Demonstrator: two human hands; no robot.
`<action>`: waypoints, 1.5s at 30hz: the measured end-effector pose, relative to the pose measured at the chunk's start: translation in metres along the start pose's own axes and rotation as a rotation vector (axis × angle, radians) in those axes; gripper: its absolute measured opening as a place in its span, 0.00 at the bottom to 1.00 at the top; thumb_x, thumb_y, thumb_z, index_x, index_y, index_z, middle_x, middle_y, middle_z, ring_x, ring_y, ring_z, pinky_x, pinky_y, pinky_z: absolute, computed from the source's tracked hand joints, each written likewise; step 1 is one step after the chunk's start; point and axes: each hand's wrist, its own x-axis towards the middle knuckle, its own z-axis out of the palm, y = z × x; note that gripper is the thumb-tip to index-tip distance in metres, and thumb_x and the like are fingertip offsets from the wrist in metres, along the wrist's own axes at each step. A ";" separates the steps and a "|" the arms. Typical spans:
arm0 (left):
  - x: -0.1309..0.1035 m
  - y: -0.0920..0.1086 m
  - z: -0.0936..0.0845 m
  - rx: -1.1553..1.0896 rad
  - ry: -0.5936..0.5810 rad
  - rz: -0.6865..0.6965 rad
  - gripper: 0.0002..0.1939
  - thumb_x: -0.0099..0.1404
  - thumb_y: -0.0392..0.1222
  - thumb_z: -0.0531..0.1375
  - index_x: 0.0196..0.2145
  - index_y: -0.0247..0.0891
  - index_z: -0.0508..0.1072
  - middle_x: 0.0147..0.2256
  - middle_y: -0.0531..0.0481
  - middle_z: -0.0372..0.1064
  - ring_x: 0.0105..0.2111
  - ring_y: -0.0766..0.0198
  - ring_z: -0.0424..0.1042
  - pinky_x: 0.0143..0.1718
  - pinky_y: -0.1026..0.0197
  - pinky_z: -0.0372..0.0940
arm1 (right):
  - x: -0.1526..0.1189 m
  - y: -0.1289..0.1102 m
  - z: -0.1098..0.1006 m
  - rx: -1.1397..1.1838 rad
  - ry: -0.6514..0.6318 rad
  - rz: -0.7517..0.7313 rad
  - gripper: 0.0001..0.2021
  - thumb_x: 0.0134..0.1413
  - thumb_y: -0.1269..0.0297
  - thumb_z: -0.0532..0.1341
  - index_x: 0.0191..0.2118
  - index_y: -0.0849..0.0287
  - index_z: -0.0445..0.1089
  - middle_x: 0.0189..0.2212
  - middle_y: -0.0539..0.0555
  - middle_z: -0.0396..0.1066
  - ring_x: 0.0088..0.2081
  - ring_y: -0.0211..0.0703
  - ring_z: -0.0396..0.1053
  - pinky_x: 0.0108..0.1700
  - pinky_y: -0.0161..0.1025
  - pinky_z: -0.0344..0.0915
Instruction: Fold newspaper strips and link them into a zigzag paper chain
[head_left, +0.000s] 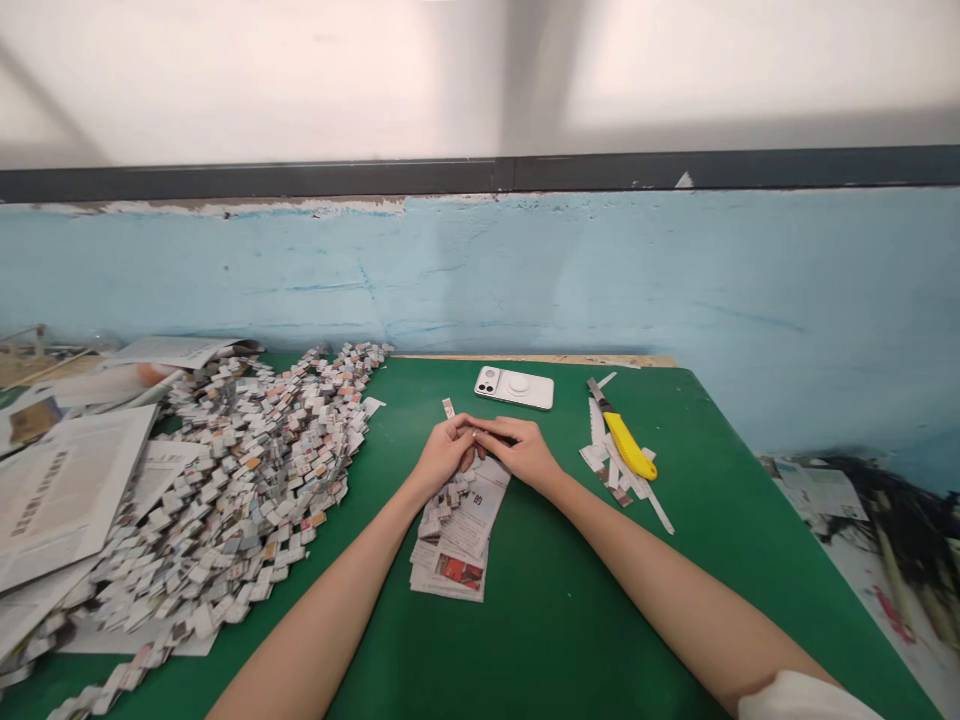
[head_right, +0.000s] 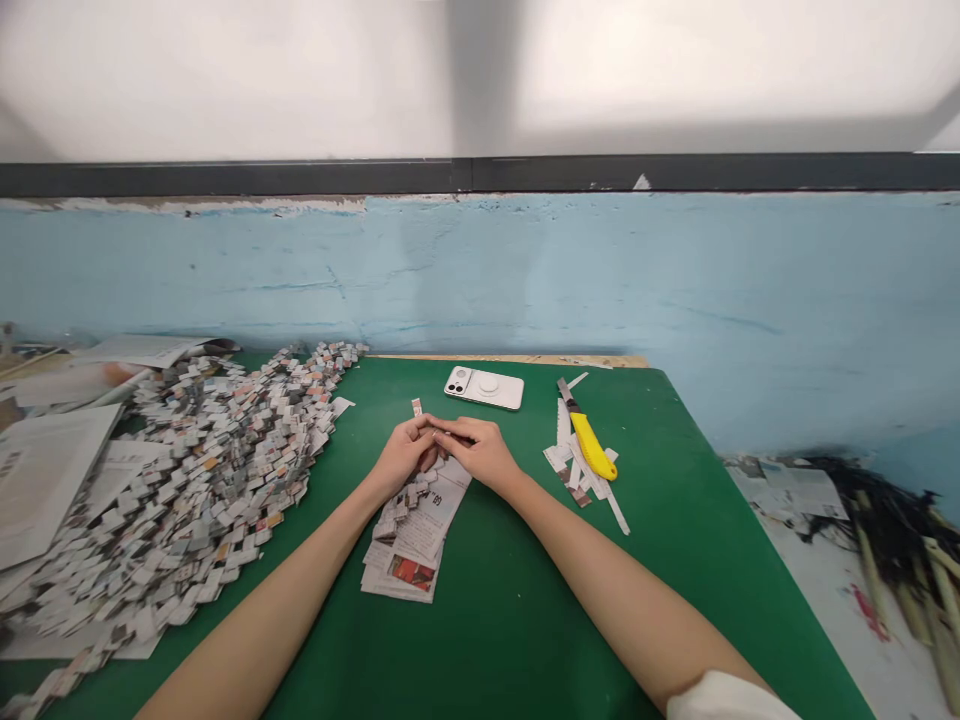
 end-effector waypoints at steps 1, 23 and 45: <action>0.000 0.000 -0.001 -0.019 -0.015 -0.005 0.18 0.64 0.55 0.62 0.38 0.35 0.70 0.22 0.54 0.70 0.13 0.74 0.57 0.16 0.67 0.45 | 0.000 0.002 0.001 0.010 0.005 0.018 0.18 0.62 0.52 0.63 0.52 0.53 0.80 0.27 0.53 0.73 0.26 0.40 0.64 0.30 0.37 0.63; 0.002 -0.006 0.001 -0.139 -0.032 0.069 0.21 0.68 0.59 0.61 0.44 0.40 0.61 0.18 0.63 0.59 0.13 0.74 0.50 0.16 0.70 0.45 | 0.000 0.006 0.001 0.114 0.032 0.139 0.13 0.61 0.53 0.64 0.43 0.57 0.77 0.32 0.55 0.77 0.32 0.45 0.73 0.35 0.39 0.69; 0.002 -0.018 -0.001 0.050 -0.008 0.149 0.13 0.68 0.48 0.60 0.46 0.40 0.65 0.17 0.63 0.52 0.15 0.72 0.49 0.19 0.69 0.44 | 0.000 0.008 0.000 -0.109 -0.253 0.088 0.24 0.69 0.47 0.53 0.24 0.57 0.60 0.20 0.47 0.59 0.24 0.38 0.57 0.29 0.36 0.51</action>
